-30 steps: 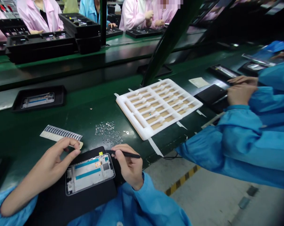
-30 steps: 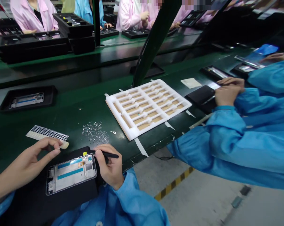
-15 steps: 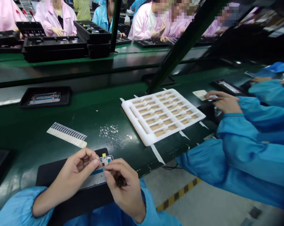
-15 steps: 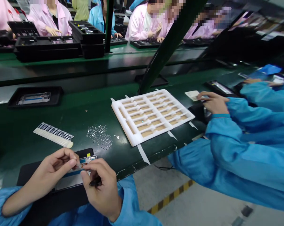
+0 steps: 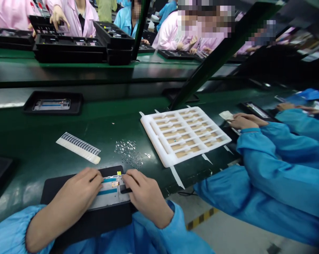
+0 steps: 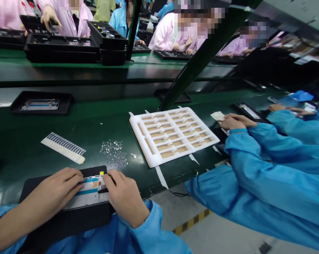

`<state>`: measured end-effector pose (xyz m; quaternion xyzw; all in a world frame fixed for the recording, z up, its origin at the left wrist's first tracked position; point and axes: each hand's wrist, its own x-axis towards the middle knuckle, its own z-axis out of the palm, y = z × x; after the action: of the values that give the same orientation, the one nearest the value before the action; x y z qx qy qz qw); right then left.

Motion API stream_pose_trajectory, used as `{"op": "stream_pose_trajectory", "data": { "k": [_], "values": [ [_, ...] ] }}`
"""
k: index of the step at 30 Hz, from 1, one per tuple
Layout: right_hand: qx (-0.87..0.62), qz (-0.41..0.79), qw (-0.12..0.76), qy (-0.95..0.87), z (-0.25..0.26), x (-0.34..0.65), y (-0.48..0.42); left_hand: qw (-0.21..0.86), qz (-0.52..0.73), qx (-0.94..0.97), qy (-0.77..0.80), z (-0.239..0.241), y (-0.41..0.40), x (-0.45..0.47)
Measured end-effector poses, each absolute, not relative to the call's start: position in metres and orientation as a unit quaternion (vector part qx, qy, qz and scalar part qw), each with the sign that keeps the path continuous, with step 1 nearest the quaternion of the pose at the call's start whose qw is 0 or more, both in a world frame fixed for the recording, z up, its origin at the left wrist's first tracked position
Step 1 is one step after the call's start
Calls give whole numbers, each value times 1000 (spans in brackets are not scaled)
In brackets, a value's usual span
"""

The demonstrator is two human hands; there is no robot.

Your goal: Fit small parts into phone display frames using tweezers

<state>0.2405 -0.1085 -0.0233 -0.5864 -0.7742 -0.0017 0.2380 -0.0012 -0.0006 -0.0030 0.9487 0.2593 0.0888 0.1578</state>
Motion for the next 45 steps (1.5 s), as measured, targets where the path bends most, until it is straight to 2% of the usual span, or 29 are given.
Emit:
{"op": "stream_pose_trajectory", "data": {
  "k": [3, 9, 18, 33, 37, 40, 42, 45],
  "values": [
    [-584, -15, 185, -790, -22, 243, -105, 91, 61, 964, 242, -8, -9, -2],
    [-582, -12, 175, -794, -20, 242, -101, 2, 45, 976, 213, -2, -18, 2],
    [-579, -15, 142, -803, -19, 238, -98, -28, 150, 972, 180, -4, -21, 16],
    [-617, -98, 92, -775, -26, 206, -125, -48, 164, 972, 162, -10, -18, 17],
    [-617, -92, 146, -767, -33, 212, -124, -39, 152, 973, 166, -10, -19, 17],
    [-616, -69, 282, -733, -46, 227, -121, -42, 150, 973, 172, -11, -19, 18],
    [-614, -96, 373, -689, -57, 236, -120, -38, 147, 973, 175, -11, -19, 17],
    [-616, -141, 434, -642, -68, 244, -121, -19, 138, 974, 177, -8, -18, 14]
  ]
}}
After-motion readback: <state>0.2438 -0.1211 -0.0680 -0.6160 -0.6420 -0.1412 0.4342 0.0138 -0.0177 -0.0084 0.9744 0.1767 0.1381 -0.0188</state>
